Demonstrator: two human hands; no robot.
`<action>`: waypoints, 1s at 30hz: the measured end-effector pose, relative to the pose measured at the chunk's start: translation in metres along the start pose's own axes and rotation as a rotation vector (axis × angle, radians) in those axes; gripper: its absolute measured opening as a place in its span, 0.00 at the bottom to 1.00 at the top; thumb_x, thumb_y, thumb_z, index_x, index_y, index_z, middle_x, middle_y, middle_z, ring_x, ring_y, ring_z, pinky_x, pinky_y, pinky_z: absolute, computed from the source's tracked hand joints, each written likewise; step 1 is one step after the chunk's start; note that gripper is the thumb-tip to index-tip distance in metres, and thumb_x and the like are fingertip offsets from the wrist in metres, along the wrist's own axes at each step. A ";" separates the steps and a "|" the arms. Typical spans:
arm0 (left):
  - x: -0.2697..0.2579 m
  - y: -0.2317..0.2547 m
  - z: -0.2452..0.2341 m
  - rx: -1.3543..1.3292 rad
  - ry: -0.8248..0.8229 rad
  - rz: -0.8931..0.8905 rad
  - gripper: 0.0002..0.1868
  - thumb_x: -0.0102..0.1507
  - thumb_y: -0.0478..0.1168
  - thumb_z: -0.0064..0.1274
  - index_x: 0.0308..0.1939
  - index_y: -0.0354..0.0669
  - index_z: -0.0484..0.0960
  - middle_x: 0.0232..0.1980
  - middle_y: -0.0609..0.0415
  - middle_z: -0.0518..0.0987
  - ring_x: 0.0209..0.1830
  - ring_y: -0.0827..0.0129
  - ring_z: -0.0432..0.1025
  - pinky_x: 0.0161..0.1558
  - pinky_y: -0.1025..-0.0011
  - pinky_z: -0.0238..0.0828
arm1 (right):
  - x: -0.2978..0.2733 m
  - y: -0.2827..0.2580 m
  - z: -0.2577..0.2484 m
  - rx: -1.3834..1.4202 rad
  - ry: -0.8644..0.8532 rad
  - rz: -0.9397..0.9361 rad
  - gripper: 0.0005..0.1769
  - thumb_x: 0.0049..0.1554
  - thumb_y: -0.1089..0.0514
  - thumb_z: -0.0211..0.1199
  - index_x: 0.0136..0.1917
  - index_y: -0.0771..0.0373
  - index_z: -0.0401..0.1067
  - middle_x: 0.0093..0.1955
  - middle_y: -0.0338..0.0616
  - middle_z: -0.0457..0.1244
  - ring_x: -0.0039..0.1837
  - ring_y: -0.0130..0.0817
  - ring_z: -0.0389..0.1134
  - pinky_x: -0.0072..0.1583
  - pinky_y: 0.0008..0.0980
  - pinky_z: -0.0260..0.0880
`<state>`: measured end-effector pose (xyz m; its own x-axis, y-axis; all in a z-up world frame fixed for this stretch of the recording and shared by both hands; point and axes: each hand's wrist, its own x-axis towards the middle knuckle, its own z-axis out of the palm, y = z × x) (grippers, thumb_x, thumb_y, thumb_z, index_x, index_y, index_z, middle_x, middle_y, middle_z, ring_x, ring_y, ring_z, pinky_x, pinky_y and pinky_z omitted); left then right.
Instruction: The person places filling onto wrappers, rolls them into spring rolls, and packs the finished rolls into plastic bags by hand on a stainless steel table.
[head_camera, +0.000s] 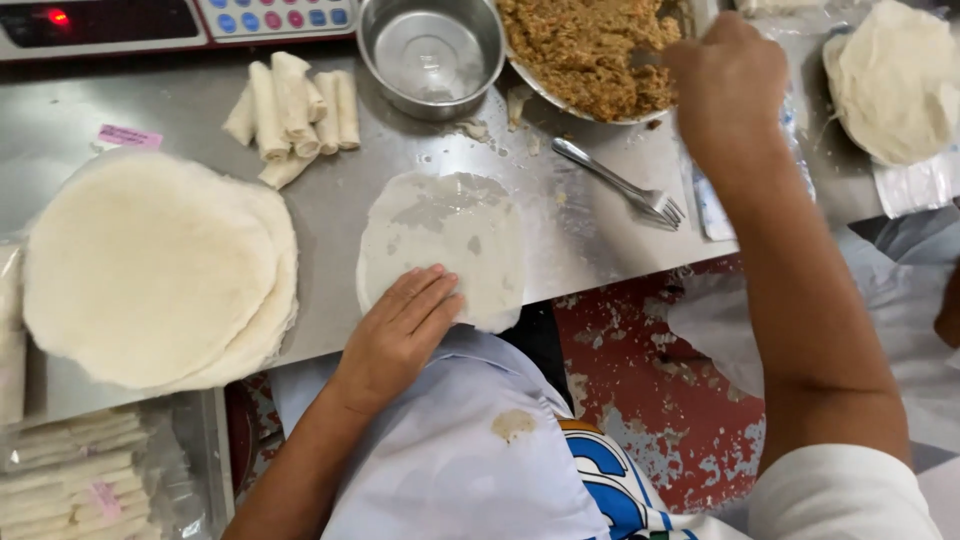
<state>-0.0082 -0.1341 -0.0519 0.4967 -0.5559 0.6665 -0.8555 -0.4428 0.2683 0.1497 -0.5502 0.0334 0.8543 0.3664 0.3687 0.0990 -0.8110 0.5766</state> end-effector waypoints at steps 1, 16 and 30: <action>-0.002 0.000 -0.001 0.008 0.002 -0.006 0.07 0.68 0.27 0.56 0.49 0.32 0.83 0.58 0.42 0.80 0.61 0.49 0.75 0.67 0.52 0.73 | 0.009 -0.001 -0.029 0.004 0.007 -0.006 0.14 0.56 0.50 0.76 0.57 0.36 0.84 0.36 0.32 0.55 0.30 0.29 0.56 0.30 0.25 0.52; 0.041 -0.015 -0.044 -0.378 0.037 -0.397 0.24 0.73 0.30 0.29 0.74 0.39 0.63 0.76 0.48 0.68 0.82 0.52 0.58 0.84 0.45 0.42 | -0.035 -0.094 -0.174 1.088 -0.216 -0.154 0.09 0.70 0.72 0.58 0.58 0.71 0.79 0.51 0.56 0.71 0.50 0.36 0.74 0.46 0.17 0.81; 0.012 -0.017 0.003 -0.207 -0.191 -0.443 0.37 0.68 0.28 0.35 0.83 0.53 0.52 0.53 0.59 0.84 0.65 0.62 0.73 0.79 0.53 0.47 | -0.083 -0.117 -0.170 0.744 -0.263 -0.145 0.11 0.65 0.63 0.60 0.54 0.53 0.82 0.45 0.47 0.70 0.41 0.31 0.70 0.45 0.23 0.69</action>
<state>0.0124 -0.1351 -0.0508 0.8189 -0.4735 0.3243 -0.5584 -0.5271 0.6405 -0.0193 -0.4085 0.0591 0.8898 0.4473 0.0901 0.4535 -0.8888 -0.0655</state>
